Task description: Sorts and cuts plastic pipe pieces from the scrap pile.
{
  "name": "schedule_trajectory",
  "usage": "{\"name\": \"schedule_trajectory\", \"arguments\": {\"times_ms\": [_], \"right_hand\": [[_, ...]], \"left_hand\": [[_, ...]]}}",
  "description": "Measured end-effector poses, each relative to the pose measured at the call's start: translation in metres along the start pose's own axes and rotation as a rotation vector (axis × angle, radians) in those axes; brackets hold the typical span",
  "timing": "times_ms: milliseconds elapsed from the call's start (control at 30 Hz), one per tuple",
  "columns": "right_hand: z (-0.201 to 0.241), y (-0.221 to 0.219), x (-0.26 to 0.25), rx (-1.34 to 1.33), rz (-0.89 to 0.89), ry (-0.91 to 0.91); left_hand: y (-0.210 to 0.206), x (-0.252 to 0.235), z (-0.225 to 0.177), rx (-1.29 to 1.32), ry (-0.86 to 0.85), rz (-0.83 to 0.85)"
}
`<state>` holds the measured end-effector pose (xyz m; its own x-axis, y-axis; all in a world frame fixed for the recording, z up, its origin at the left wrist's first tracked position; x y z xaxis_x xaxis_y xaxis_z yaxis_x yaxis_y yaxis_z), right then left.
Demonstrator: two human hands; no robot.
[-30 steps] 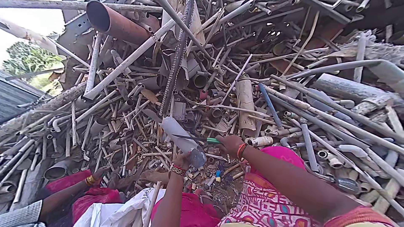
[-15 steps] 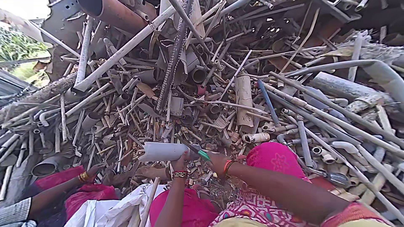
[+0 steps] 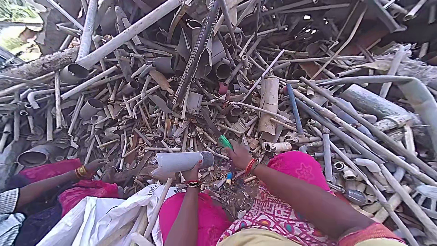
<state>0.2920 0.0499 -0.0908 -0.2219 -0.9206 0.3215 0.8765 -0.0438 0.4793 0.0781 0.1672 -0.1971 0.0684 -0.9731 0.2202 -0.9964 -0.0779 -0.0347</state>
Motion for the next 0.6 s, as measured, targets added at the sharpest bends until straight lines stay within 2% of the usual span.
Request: {"name": "schedule_trajectory", "arguments": {"times_ms": [33,67,100,167,200,233,300,367,400,433,467,533,567,600], "right_hand": [[0.003,0.002,0.004,-0.053,-0.122,0.052],[0.002,-0.006,0.009,-0.044,-0.156,0.078],[-0.003,-0.023,0.013,0.043,-0.049,0.047],[-0.020,-0.062,0.016,0.270,0.355,-0.144],[-0.028,-0.069,0.014,0.316,0.440,-0.199],[-0.028,-0.066,0.008,0.320,0.443,-0.204],[-0.015,-0.034,-0.003,0.163,0.289,-0.107],[0.000,-0.004,-0.004,-0.018,-0.028,0.061],[0.002,0.001,0.000,-0.079,-0.182,0.126],[0.001,-0.006,0.006,-0.072,-0.254,0.145],[-0.003,-0.022,0.011,0.005,-0.158,0.084],[-0.018,-0.063,0.012,0.209,0.308,-0.151],[-0.026,-0.074,0.009,0.245,0.420,-0.203],[-0.027,-0.073,0.003,0.226,0.436,-0.194]], "left_hand": [[0.000,0.000,-0.001,-0.004,-0.006,-0.003],[-0.002,0.000,-0.003,-0.016,-0.010,-0.008],[-0.002,0.002,-0.004,-0.035,-0.016,-0.016],[-0.004,0.006,-0.006,-0.075,-0.037,-0.037],[-0.005,0.008,-0.005,-0.070,-0.034,-0.051],[-0.006,0.008,-0.004,-0.061,-0.025,-0.056],[-0.007,0.009,-0.004,-0.046,-0.005,-0.055],[-0.007,0.009,-0.006,-0.073,-0.020,-0.049],[-0.006,0.008,-0.007,-0.106,-0.028,-0.040],[-0.007,0.007,-0.006,-0.117,-0.032,-0.033],[-0.008,0.007,-0.004,-0.101,-0.027,-0.034],[-0.011,0.008,0.000,-0.056,-0.015,-0.050],[-0.011,0.008,0.004,-0.048,-0.017,-0.065],[-0.010,0.007,0.005,-0.058,-0.027,-0.073]]}}
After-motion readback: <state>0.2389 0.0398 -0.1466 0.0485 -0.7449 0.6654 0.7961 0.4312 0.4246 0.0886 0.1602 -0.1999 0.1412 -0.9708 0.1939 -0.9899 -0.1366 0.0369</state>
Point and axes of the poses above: each hand's wrist, its own x-axis away from the middle knuckle, its own y-axis out of the back of the hand, z = x × y, the point moved 7 cm from there along -x, towards the middle knuckle, and after that the axes turned 3 degrees about z, right-handed, at the moved point
